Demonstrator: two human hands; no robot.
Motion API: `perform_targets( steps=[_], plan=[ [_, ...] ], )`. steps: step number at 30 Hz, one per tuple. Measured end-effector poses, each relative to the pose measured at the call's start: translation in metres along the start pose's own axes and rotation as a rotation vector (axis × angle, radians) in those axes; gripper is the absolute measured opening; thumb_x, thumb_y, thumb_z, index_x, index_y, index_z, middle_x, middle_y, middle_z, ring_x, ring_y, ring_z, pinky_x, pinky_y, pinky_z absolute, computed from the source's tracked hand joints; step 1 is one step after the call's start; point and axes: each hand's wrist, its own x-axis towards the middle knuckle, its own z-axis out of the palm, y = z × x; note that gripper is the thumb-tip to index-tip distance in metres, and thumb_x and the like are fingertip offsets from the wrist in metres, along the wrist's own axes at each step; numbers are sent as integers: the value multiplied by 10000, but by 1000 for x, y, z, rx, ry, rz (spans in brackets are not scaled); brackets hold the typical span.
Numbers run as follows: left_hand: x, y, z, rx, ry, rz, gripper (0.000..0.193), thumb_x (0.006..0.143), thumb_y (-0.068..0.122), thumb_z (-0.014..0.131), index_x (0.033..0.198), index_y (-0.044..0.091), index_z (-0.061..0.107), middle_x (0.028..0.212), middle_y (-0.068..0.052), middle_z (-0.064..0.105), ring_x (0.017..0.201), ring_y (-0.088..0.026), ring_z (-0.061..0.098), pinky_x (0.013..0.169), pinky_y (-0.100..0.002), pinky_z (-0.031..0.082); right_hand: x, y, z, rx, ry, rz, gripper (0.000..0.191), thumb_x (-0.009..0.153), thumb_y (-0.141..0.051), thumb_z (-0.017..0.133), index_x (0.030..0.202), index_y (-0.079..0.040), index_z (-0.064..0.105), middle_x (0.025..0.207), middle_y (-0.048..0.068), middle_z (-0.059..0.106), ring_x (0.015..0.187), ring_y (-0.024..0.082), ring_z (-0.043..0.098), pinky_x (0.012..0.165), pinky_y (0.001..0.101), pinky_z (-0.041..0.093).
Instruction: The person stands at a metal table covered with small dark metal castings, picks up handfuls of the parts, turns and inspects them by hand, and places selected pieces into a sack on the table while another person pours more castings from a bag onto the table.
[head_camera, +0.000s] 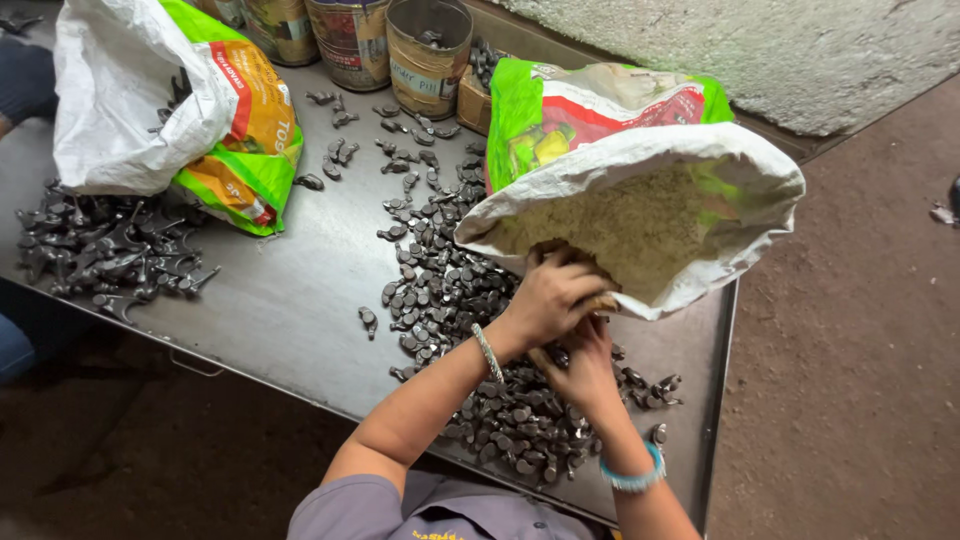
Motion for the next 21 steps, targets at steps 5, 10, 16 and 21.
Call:
perform_targets(
  steps=[5,10,16,21],
  plan=[
    [-17,19,-3,-91,-74,182,237,1029,356,721,1175,169,727,1178,2,696,1265,-233,588,1198,-427,390,-63,31,-60,76,208,488,218,874,-180,716,1055,-67,763,1103,114,693,1067,259,638,972,425,514],
    [-36,49,7,10,-52,432,265,905,344,765,1126,199,741,1133,54,702,1184,-161,597,1190,-528,343,-90,63,-102,796,690,392,642,1057,-410,687,1480,5,439,1340,127,510,1199,211,518,1042,366,518],
    [-65,65,35,2,-261,565,237,883,343,750,1079,211,727,1109,74,684,1193,-168,608,1197,-526,354,-59,51,-110,322,578,349,1188,791,-338,912,1678,-8,193,1650,233,337,1514,394,374,1196,480,398],
    [-84,74,30,-6,-247,489,297,893,359,745,1121,170,718,1139,13,667,1227,-216,598,1134,-487,381,-39,58,-90,-55,701,438,1189,845,-256,958,1671,46,158,1655,323,273,1522,503,299,1261,510,278]
  ],
)
